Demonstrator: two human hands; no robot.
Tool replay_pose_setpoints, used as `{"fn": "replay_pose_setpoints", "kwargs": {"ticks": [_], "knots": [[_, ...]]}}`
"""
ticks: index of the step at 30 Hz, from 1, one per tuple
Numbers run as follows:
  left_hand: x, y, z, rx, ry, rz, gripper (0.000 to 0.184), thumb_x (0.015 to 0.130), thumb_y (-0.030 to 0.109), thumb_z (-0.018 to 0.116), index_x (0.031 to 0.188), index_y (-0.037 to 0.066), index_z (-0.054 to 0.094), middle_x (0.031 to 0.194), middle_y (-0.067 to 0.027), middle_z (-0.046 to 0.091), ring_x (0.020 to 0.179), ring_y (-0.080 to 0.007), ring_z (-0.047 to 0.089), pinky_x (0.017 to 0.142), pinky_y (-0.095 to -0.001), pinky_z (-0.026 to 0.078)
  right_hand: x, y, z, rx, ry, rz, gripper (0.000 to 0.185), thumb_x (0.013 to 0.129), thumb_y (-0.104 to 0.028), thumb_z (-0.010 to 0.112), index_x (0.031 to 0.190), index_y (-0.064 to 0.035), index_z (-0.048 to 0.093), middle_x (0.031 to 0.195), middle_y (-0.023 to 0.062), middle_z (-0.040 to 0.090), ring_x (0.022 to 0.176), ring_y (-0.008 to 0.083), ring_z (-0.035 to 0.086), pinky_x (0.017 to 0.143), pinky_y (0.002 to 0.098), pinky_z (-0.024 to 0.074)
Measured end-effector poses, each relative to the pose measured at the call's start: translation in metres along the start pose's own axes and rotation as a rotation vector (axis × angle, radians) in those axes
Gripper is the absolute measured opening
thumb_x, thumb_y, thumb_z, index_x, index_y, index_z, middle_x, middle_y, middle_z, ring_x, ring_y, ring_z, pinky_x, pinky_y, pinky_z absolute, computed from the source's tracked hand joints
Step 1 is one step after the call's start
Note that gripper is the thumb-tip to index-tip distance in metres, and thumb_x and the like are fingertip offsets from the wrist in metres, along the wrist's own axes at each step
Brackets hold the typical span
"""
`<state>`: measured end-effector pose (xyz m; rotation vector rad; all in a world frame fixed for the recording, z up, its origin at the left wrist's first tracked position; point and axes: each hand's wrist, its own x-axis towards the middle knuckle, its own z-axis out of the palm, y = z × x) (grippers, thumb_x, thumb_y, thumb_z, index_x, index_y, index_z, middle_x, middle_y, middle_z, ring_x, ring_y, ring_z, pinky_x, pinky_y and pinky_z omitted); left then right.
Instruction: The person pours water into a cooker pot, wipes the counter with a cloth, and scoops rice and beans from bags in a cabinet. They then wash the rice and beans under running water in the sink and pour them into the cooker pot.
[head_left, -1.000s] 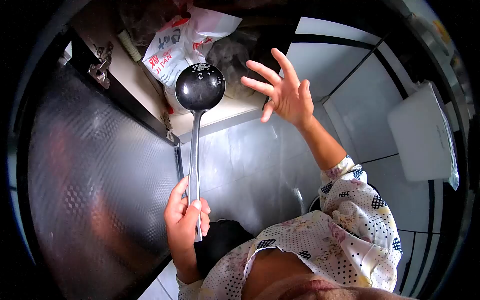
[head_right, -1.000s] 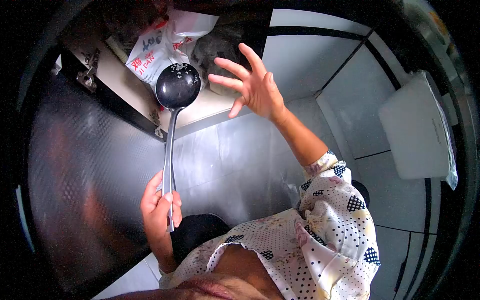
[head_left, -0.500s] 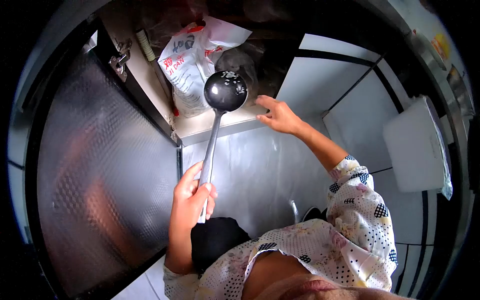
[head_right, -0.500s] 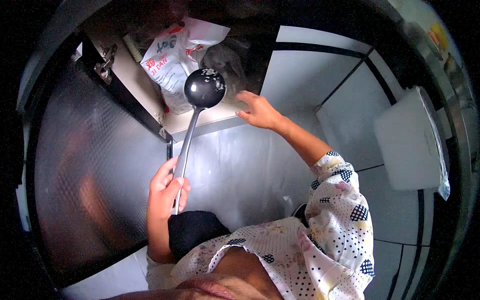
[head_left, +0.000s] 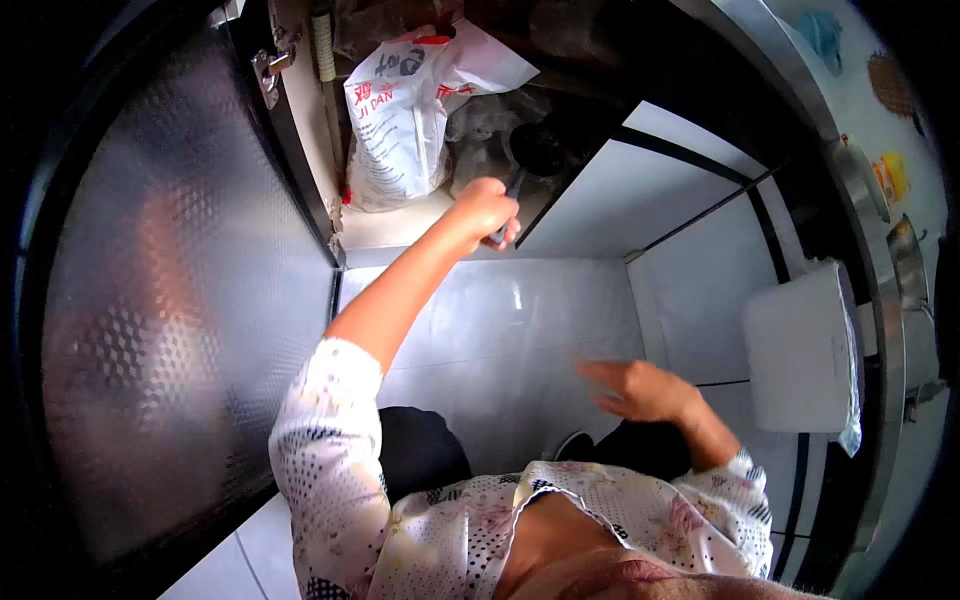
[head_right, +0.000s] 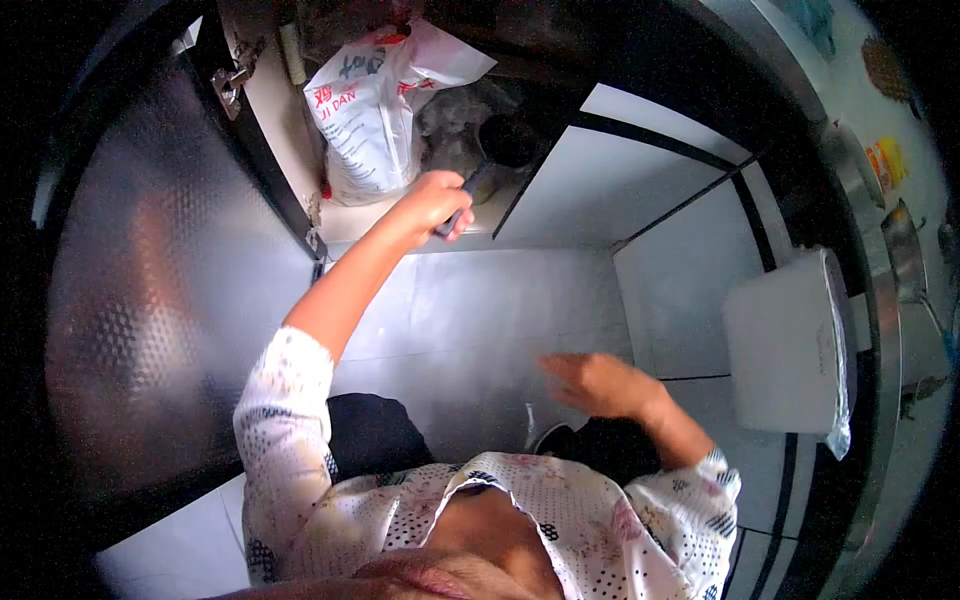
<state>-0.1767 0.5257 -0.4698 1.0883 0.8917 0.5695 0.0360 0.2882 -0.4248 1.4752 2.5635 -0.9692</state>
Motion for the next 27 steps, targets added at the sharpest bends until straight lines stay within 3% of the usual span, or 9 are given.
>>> {"fn": "replay_pose_setpoints", "kwargs": {"ticks": [5,7,13,14,17,20,23,27], "knots": [[0.095,-0.002,0.023,-0.055,-0.013,-0.049,0.003,0.078,0.001,0.048,0.076,-0.001,0.047,0.066,-0.014,0.055,0.049,-0.0163,0.051,0.038,-0.0302,0.044,-0.026,0.004,0.017,0.133,0.044,0.18,0.049,0.079,-0.016,0.063,0.123,-0.0021,0.046,0.108,0.0198,0.059,0.092,0.0358,0.059,0.079,0.0373,0.0486],[0.12,-0.002,0.033,-0.151,0.03,-0.012,0.005,0.076,-0.002,0.045,0.079,-0.006,0.048,0.061,-0.0145,0.054,0.046,-0.0186,0.051,0.035,-0.0305,0.044,-0.03,0.004,0.011,0.073,-0.039,0.284,0.046,0.082,-0.02,0.062,0.122,-0.0027,0.047,0.106,0.02,0.06,0.09,0.0367,0.06,0.077,0.0382,0.0489],[0.17,-0.005,0.05,-0.202,0.009,0.033,0.008,0.081,0.004,0.05,0.086,-0.001,0.052,0.066,-0.01,0.054,0.051,-0.0156,0.051,0.039,-0.0283,0.045,-0.035,0.01,0.0,0.449,-0.044,0.407,0.047,0.082,-0.015,0.063,0.124,-0.0039,0.046,0.1,0.0141,0.064,0.09,0.0246,0.063,0.077,0.0324,0.0504],[0.181,-0.006,0.048,-0.131,-0.08,0.043,0.014,0.084,0.007,0.049,0.097,0.003,0.053,0.065,-0.0072,0.053,0.052,-0.015,0.051,0.038,-0.0286,0.044,-0.036,0.014,0.005,0.452,-0.011,0.381,0.047,0.082,-0.016,0.063,0.124,-0.004,0.047,0.097,0.0135,0.064,0.088,0.0236,0.064,0.076,0.0322,0.0505],[0.203,-0.01,0.047,-0.067,-0.097,0.074,0.022,0.084,0.007,0.047,0.106,0.007,0.051,0.062,-0.0055,0.051,0.049,-0.0145,0.049,0.037,-0.0278,0.042,-0.031,0.018,0.001,0.523,-0.092,0.389,0.045,0.083,-0.017,0.063,0.123,-0.003,0.047,0.096,0.0132,0.065,0.087,0.0241,0.064,0.076,0.033,0.0506],[0.216,-0.012,0.041,-0.013,-0.148,0.088,0.026,0.08,0.004,0.047,0.105,0.007,0.051,0.059,-0.0077,0.05,0.043,-0.017,0.048,0.035,-0.0289,0.037,-0.027,0.024,0.0,0.588,-0.125,0.355,0.046,0.083,-0.019,0.062,0.123,-0.0023,0.046,0.1,0.015,0.063,0.088,0.0245,0.063,0.077,0.0337,0.0497],[0.246,-0.047,0.033,0.227,-0.006,0.071,0.029,0.082,0.007,0.047,0.111,0.007,0.053,0.059,-0.0107,0.053,0.044,-0.0198,0.051,0.034,-0.0319,0.038,-0.025,0.027,-0.004,0.584,-0.12,0.344,0.046,0.084,-0.02,0.061,0.124,-0.0028,0.046,0.1,0.015,0.063,0.089,0.0249,0.063,0.077,0.0342,0.0498],[0.224,-0.035,0.012,0.766,0.126,0.069,0.027,0.082,0.011,0.05,0.107,0.006,0.059,0.075,-0.0184,0.062,0.061,-0.0268,0.062,0.048,-0.0384,0.049,-0.022,0.03,-0.007,0.62,-0.151,0.367,0.048,0.085,-0.022,0.06,0.126,-0.0034,0.045,0.102,0.0155,0.063,0.092,0.0253,0.063,0.078,0.0349,0.0498]]}}
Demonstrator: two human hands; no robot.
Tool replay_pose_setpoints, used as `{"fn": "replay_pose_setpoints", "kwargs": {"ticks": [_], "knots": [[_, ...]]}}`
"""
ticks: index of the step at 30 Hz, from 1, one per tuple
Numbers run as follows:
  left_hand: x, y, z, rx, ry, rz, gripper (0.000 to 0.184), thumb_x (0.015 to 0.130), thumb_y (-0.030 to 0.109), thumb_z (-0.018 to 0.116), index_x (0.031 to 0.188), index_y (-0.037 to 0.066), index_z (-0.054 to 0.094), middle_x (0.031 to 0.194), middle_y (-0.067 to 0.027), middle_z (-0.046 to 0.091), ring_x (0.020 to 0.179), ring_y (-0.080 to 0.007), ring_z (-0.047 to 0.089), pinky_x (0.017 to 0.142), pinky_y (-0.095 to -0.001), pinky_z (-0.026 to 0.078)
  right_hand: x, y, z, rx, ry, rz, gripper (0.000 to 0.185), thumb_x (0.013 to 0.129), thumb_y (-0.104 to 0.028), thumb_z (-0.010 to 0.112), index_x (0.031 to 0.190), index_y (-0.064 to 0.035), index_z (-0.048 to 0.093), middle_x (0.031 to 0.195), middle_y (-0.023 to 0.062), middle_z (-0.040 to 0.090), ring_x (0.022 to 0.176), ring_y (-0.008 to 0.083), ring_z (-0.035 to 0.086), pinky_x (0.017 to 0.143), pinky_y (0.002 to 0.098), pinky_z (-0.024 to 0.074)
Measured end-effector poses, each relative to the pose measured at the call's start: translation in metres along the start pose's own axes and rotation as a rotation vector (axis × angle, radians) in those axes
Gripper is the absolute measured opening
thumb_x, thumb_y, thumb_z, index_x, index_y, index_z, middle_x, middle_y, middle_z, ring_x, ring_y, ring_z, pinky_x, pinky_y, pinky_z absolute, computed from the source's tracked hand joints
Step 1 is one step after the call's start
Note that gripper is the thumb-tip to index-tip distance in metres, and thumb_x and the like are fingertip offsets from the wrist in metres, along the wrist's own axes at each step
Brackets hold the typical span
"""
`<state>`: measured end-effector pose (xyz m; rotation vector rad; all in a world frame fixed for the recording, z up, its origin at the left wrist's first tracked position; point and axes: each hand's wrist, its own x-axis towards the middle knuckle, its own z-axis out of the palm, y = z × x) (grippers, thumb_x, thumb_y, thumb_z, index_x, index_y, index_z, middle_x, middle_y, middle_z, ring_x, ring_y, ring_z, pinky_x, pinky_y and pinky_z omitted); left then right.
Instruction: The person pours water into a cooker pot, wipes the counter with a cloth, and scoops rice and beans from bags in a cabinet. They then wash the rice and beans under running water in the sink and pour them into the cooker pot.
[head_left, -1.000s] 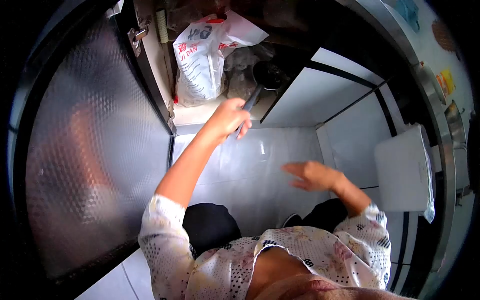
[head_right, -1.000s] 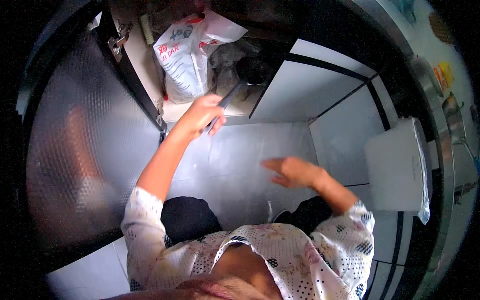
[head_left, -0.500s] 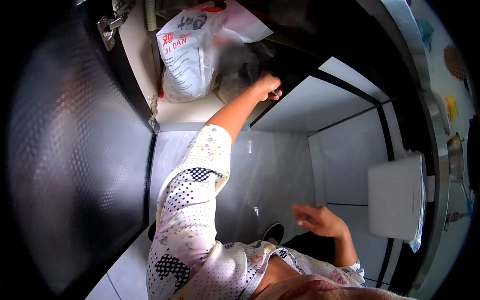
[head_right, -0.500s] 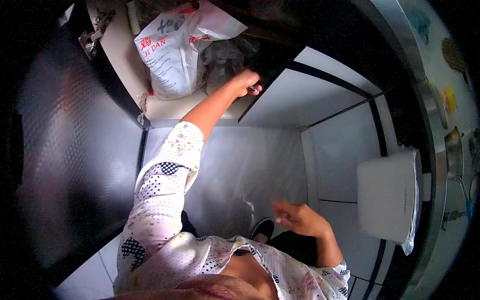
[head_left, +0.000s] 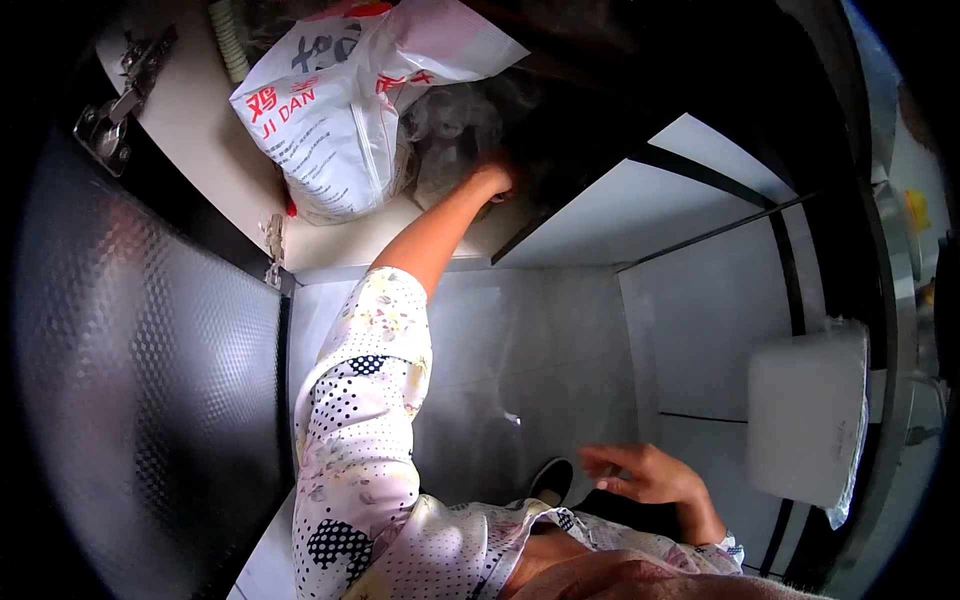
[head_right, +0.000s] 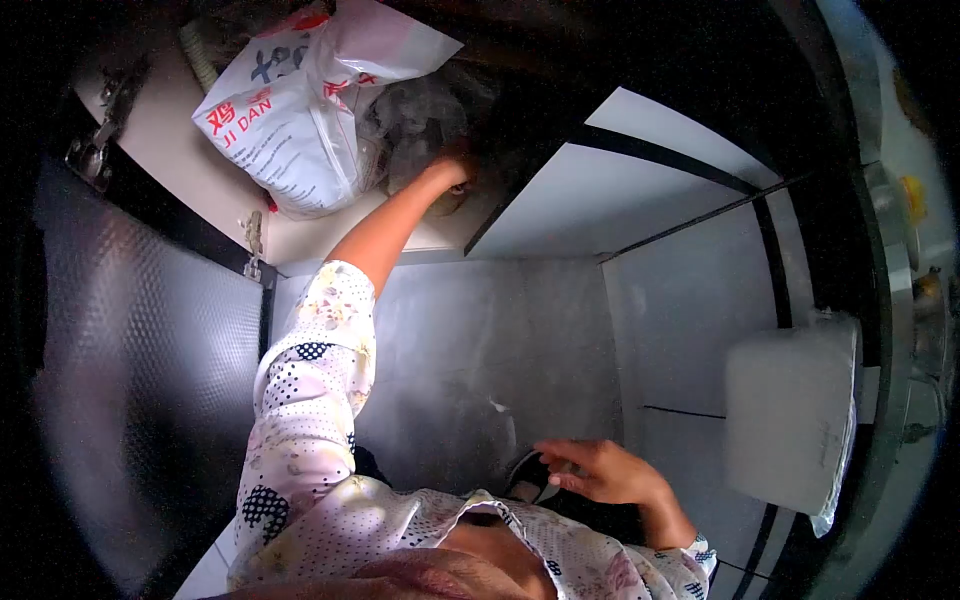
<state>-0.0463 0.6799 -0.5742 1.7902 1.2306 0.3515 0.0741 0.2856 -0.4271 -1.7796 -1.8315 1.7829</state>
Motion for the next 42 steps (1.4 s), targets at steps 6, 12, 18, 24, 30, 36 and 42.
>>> {"fn": "replay_pose_setpoints", "kwargs": {"ticks": [6,12,18,24,30,36,42], "knots": [[0.033,-0.021,0.028,0.288,0.21,0.086,0.036,0.079,0.013,0.054,0.114,0.005,0.052,0.112,-0.0214,0.054,0.103,-0.034,0.054,0.084,-0.0418,0.046,0.001,0.0,-0.004,0.058,-0.033,-0.004,0.048,0.086,-0.026,0.059,0.126,-0.0033,0.045,0.106,0.0159,0.062,0.094,0.0255,0.062,0.08,0.0352,0.0498],[0.051,-0.022,0.05,0.462,0.152,0.299,0.049,0.077,0.012,0.057,0.121,0.004,0.04,0.116,-0.0202,0.047,0.106,-0.0326,0.047,0.087,-0.0451,0.041,0.0,0.004,-0.01,0.05,-0.037,-0.027,0.047,0.086,-0.027,0.058,0.125,-0.0033,0.045,0.107,0.0151,0.061,0.094,0.0258,0.062,0.079,0.035,0.05],[0.06,-0.027,0.042,-0.918,-0.111,-0.126,0.007,0.081,0.005,0.048,0.085,0.003,0.054,0.064,-0.012,0.055,0.049,-0.0223,0.054,0.043,-0.0345,0.044,-0.001,0.009,-0.01,0.061,-0.057,-0.04,0.048,0.086,-0.027,0.058,0.127,-0.005,0.044,0.108,0.014,0.061,0.095,0.0257,0.062,0.079,0.0347,0.0502],[0.038,-0.015,0.02,-1.025,-0.057,-0.084,0.001,0.082,0.003,0.049,0.082,0.003,0.05,0.06,-0.0097,0.052,0.046,-0.0182,0.05,0.038,-0.0313,0.04,-0.005,0.005,-0.009,0.07,-0.042,-0.014,0.048,0.086,-0.028,0.058,0.127,-0.006,0.045,0.107,0.0132,0.062,0.093,0.0246,0.063,0.079,0.0349,0.0511],[0.023,-0.018,0.008,-1.19,-0.151,-0.177,0.006,0.079,0.001,0.051,0.074,0.003,0.049,0.056,-0.0083,0.05,0.045,-0.0169,0.049,0.037,-0.0291,0.039,-0.014,0.005,-0.002,0.066,0.001,-0.069,0.047,0.086,-0.027,0.059,0.126,-0.0043,0.046,0.106,0.0133,0.062,0.093,0.024,0.063,0.079,0.0345,0.051],[-0.002,-0.006,0.006,-1.072,-0.107,-0.176,0.012,0.078,0.0,0.052,0.068,0.004,0.049,0.052,-0.0066,0.047,0.045,-0.0151,0.048,0.037,-0.0268,0.038,-0.026,0.001,0.0,0.036,0.03,-0.057,0.047,0.086,-0.025,0.059,0.126,-0.0041,0.046,0.106,0.0135,0.063,0.092,0.0243,0.063,0.079,0.0339,0.0505],[-0.036,-0.004,-0.009,-1.109,-0.159,-0.302,0.005,0.08,-0.001,0.049,0.075,0.0,0.047,0.062,-0.0108,0.049,0.047,-0.0137,0.045,0.037,-0.0261,0.036,-0.032,0.005,0.004,0.007,0.034,-0.07,0.046,0.086,-0.026,0.058,0.125,-0.0042,0.046,0.104,0.0139,0.063,0.091,0.0252,0.063,0.078,0.0335,0.0505]]}}
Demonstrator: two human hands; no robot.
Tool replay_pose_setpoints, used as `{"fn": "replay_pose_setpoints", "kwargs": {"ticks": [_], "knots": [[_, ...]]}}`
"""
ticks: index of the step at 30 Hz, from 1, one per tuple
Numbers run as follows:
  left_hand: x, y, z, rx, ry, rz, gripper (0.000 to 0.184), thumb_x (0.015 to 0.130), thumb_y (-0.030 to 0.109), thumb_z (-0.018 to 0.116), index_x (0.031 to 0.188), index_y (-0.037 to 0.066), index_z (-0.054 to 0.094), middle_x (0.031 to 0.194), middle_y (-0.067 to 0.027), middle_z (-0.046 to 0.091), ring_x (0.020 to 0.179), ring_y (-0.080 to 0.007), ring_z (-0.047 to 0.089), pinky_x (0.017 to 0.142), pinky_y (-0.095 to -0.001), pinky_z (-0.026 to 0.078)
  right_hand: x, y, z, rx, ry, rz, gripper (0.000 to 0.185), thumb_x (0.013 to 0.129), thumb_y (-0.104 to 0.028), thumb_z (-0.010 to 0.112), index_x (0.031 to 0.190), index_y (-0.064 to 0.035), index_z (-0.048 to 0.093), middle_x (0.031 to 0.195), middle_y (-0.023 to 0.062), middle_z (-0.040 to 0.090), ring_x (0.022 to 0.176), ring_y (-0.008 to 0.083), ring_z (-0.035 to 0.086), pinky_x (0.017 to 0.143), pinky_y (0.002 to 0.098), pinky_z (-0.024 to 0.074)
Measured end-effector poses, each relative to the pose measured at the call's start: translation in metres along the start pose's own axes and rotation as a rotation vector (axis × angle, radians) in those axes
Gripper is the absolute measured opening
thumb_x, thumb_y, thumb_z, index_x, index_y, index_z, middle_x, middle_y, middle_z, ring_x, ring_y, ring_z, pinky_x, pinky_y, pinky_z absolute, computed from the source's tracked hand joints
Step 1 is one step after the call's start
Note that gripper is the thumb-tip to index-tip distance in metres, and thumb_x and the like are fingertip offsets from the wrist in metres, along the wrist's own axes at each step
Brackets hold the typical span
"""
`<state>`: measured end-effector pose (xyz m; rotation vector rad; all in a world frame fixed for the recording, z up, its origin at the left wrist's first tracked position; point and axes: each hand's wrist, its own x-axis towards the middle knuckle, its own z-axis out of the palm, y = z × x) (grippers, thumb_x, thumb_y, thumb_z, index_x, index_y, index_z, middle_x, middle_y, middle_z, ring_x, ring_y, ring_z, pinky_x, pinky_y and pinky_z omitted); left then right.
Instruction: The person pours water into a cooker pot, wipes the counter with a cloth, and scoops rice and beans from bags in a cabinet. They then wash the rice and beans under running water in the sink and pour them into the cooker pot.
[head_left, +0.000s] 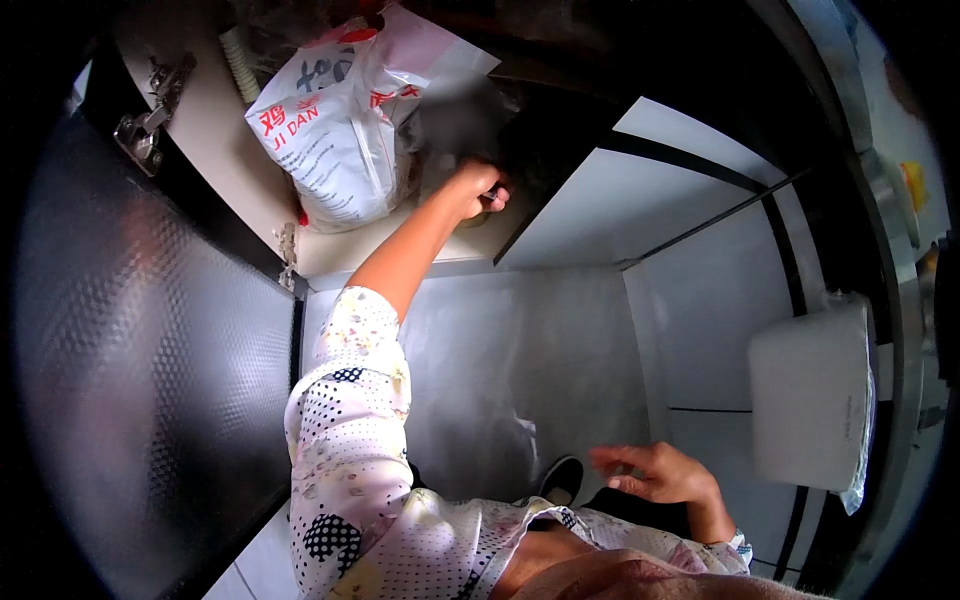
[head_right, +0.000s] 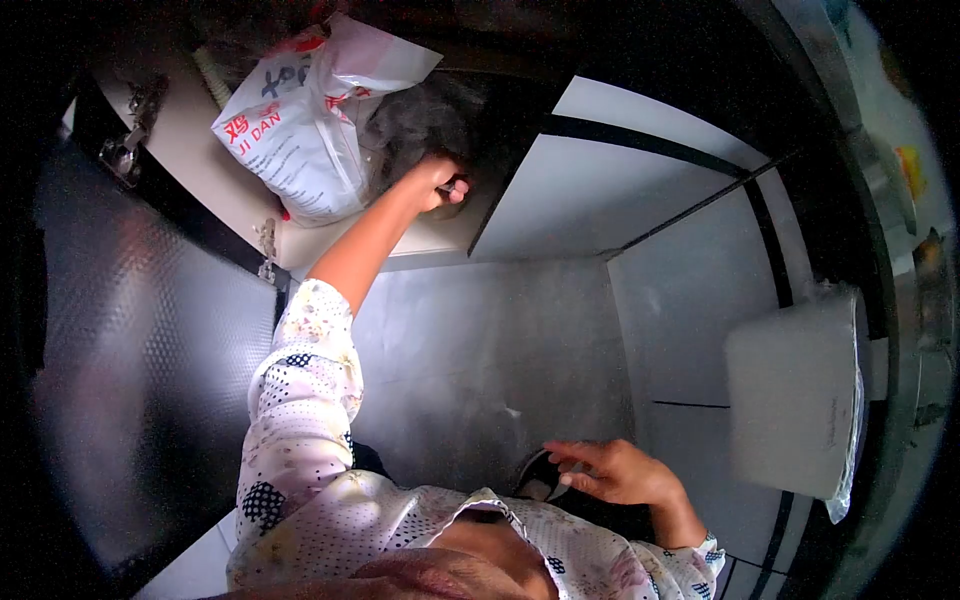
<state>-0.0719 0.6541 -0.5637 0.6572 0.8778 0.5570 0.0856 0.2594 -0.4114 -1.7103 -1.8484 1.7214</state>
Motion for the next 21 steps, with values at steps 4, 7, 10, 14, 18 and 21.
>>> {"fn": "replay_pose_setpoints", "kwargs": {"ticks": [4,7,10,14,18,21], "knots": [[-0.03,0.005,-0.01,0.063,-0.07,-0.03,0.002,0.081,-0.001,0.048,0.08,0.0,0.047,0.066,-0.0112,0.049,0.048,-0.0121,0.043,0.037,-0.0256,0.033,-0.003,-0.005,0.003,-0.016,0.002,-0.035,0.045,0.086,-0.026,0.059,0.124,-0.0045,0.047,0.103,0.0139,0.063,0.09,0.0255,0.064,0.077,0.0331,0.0507],[-0.056,0.011,-0.011,0.072,-0.078,0.045,0.002,0.081,-0.002,0.049,0.081,-0.003,0.048,0.07,-0.0129,0.05,0.049,-0.0118,0.043,0.037,-0.0257,0.032,-0.006,-0.002,0.005,-0.066,0.014,-0.063,0.045,0.086,-0.026,0.059,0.123,-0.0053,0.048,0.1,0.0136,0.064,0.088,0.026,0.064,0.076,0.0331,0.0508],[-0.076,0.019,-0.008,0.059,-0.035,0.092,0.003,0.08,-0.002,0.049,0.081,-0.004,0.047,0.073,-0.0142,0.051,0.05,-0.0117,0.044,0.038,-0.0255,0.033,-0.008,0.003,0.007,-0.106,0.034,-0.081,0.043,0.085,-0.026,0.06,0.122,-0.0061,0.05,0.092,0.0124,0.065,0.084,0.0259,0.065,0.074,0.0329,0.0507],[-0.067,0.025,0.0,0.059,-0.013,0.064,0.004,0.08,-0.004,0.049,0.083,-0.005,0.047,0.074,-0.015,0.052,0.05,-0.0119,0.045,0.038,-0.0254,0.036,-0.007,0.005,0.007,-0.151,0.042,-0.093,0.043,0.085,-0.026,0.061,0.121,-0.0053,0.05,0.088,0.0117,0.066,0.083,0.0255,0.065,0.072,0.0325,0.0507],[-0.031,0.02,0.022,0.181,0.051,0.1,0.009,0.077,-0.006,0.043,0.086,-0.007,0.045,0.068,-0.0143,0.052,0.048,-0.0153,0.05,0.037,-0.0289,0.041,-0.01,-0.002,0.007,-0.14,0.053,-0.113,0.044,0.085,-0.026,0.06,0.122,-0.0036,0.049,0.091,0.0134,0.065,0.084,0.027,0.064,0.073,0.0328,0.0504],[-0.007,0.007,0.049,0.364,0.165,0.221,0.01,0.077,-0.006,0.044,0.086,-0.007,0.048,0.065,-0.0141,0.053,0.046,-0.0184,0.052,0.033,-0.0323,0.041,-0.014,-0.008,0.007,-0.122,0.015,-0.093,0.044,0.085,-0.024,0.059,0.122,-0.0027,0.048,0.097,0.0162,0.064,0.087,0.0296,0.063,0.075,0.0342,0.05]]}}
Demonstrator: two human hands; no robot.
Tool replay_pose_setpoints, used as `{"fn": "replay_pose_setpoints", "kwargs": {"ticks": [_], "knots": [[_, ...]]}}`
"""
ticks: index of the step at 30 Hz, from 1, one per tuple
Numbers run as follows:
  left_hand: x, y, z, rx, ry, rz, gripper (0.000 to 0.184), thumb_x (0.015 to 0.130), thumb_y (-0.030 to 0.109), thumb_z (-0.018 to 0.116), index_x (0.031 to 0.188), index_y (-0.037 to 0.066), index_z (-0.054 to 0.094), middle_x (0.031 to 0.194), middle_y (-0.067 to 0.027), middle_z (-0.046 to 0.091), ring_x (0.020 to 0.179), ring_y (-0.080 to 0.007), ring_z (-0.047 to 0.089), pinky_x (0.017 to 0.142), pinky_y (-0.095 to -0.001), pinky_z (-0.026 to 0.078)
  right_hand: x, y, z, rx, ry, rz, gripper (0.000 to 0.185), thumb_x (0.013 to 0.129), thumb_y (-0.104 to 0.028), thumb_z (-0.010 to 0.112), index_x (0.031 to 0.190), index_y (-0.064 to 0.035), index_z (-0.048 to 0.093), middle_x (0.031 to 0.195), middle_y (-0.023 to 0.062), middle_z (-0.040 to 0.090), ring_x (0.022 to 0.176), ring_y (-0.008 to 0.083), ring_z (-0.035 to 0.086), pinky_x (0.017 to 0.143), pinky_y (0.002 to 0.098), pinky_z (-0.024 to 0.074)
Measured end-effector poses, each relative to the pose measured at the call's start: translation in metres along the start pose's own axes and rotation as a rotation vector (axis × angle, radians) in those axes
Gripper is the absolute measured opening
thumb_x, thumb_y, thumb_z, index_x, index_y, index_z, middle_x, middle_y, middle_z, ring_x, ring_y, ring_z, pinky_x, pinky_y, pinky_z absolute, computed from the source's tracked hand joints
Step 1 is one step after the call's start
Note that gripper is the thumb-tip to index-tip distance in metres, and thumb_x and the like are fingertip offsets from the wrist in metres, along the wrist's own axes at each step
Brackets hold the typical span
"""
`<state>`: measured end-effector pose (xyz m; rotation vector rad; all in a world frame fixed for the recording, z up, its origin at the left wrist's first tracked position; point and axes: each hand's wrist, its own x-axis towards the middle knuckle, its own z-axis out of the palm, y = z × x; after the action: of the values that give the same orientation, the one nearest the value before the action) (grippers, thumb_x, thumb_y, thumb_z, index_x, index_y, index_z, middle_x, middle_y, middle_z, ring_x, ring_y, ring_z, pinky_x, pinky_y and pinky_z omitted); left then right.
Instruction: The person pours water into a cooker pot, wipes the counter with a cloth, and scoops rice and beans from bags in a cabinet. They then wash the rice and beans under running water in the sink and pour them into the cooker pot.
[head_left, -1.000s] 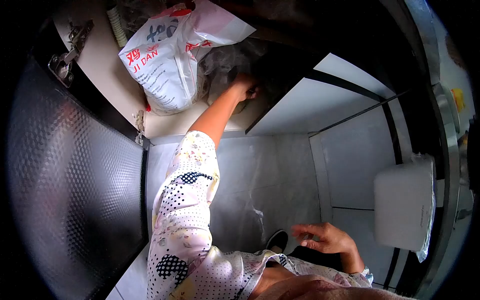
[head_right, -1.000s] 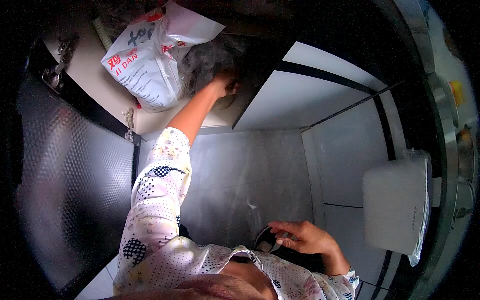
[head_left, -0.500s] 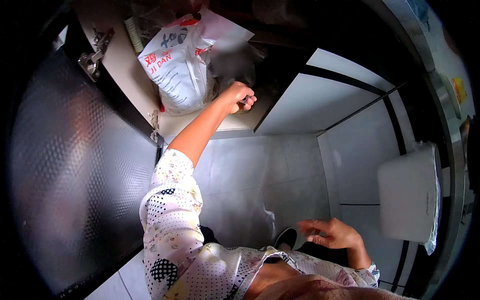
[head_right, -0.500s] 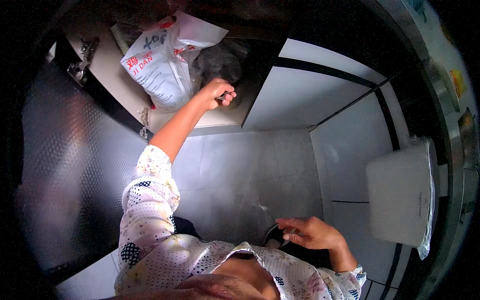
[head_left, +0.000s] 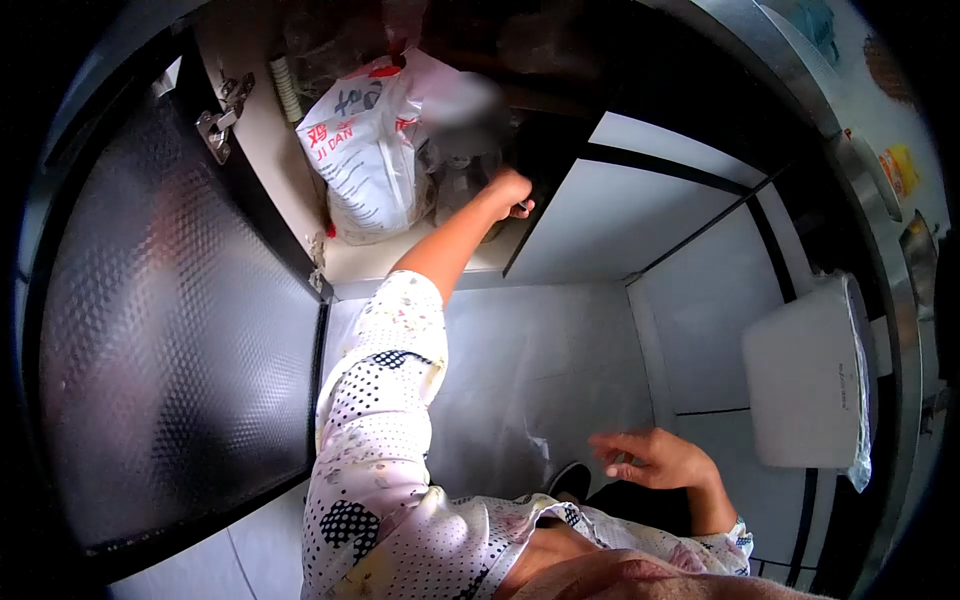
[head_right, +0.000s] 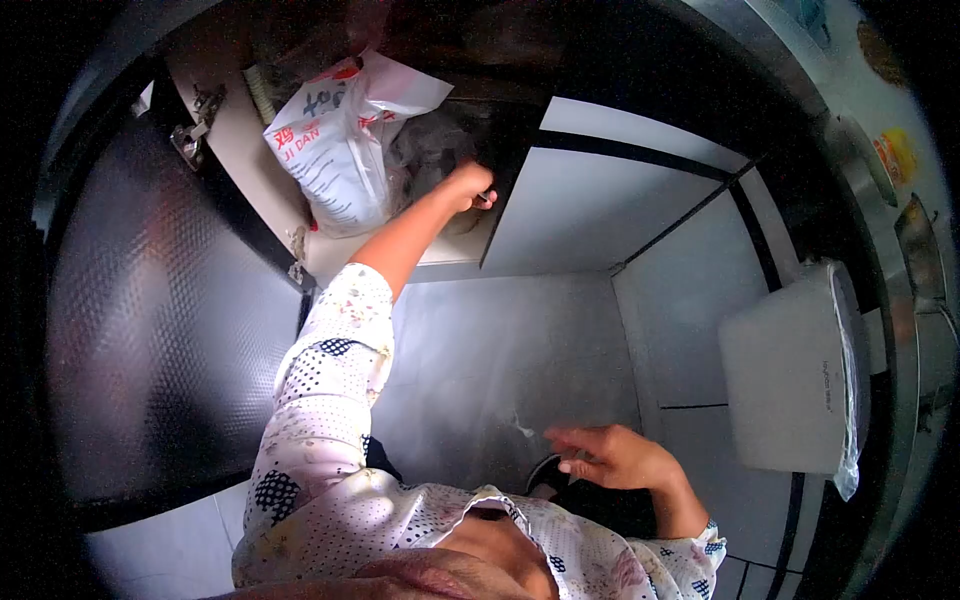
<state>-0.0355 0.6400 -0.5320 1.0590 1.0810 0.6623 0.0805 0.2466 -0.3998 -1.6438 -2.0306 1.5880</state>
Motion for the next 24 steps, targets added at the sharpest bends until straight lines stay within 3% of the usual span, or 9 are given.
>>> {"fn": "replay_pose_setpoints", "kwargs": {"ticks": [4,11,15,20,24], "knots": [[0.039,-0.017,0.019,0.219,0.007,0.16,0.009,0.078,-0.003,0.047,0.084,-0.003,0.053,0.062,-0.0126,0.054,0.042,-0.0195,0.051,0.032,-0.032,0.04,-0.006,-0.002,0.002,0.009,0.0,-0.015,0.044,0.086,-0.023,0.059,0.123,-0.0024,0.047,0.1,0.0161,0.063,0.088,0.0296,0.063,0.076,0.0351,0.0502],[0.027,-0.02,0.001,-0.384,-0.035,-0.048,0.009,0.083,0.002,0.044,0.075,0.004,0.049,0.059,-0.008,0.049,0.044,-0.0179,0.046,0.035,-0.028,0.038,-0.009,-0.009,0.0,0.021,-0.06,0.03,0.044,0.086,-0.026,0.057,0.124,-0.0036,0.047,0.102,0.0162,0.062,0.091,0.0294,0.062,0.078,0.0348,0.0503],[0.006,-0.018,-0.027,-0.659,-0.131,-0.185,0.005,0.083,0.001,0.044,0.079,0.0,0.047,0.062,-0.0096,0.047,0.05,-0.0148,0.047,0.038,-0.0256,0.04,-0.01,-0.008,0.002,0.01,-0.052,0.01,0.045,0.087,-0.027,0.057,0.124,-0.0037,0.047,0.099,0.0156,0.064,0.089,0.0295,0.063,0.076,0.0352,0.0502],[-0.056,-0.012,-0.064,-0.562,-0.241,-0.273,0.006,0.079,-0.003,0.048,0.079,-0.008,0.045,0.068,-0.01,0.047,0.049,-0.0119,0.044,0.04,-0.0225,0.035,-0.01,-0.004,0.006,-0.011,-0.031,-0.042,0.043,0.086,-0.024,0.057,0.122,-0.0027,0.048,0.095,0.0148,0.065,0.085,0.0289,0.064,0.074,0.0343,0.0501],[-0.109,-0.019,-0.095,-0.408,-0.229,-0.255,0.009,0.08,-0.001,0.05,0.087,-0.002,0.045,0.074,-0.0137,0.051,0.049,-0.0095,0.042,0.038,-0.0223,0.032,-0.009,-0.003,0.007,-0.079,-0.013,-0.071,0.041,0.085,-0.021,0.058,0.12,-0.0017,0.05,0.092,0.0156,0.065,0.084,0.0294,0.064,0.073,0.034,0.0499]]}}
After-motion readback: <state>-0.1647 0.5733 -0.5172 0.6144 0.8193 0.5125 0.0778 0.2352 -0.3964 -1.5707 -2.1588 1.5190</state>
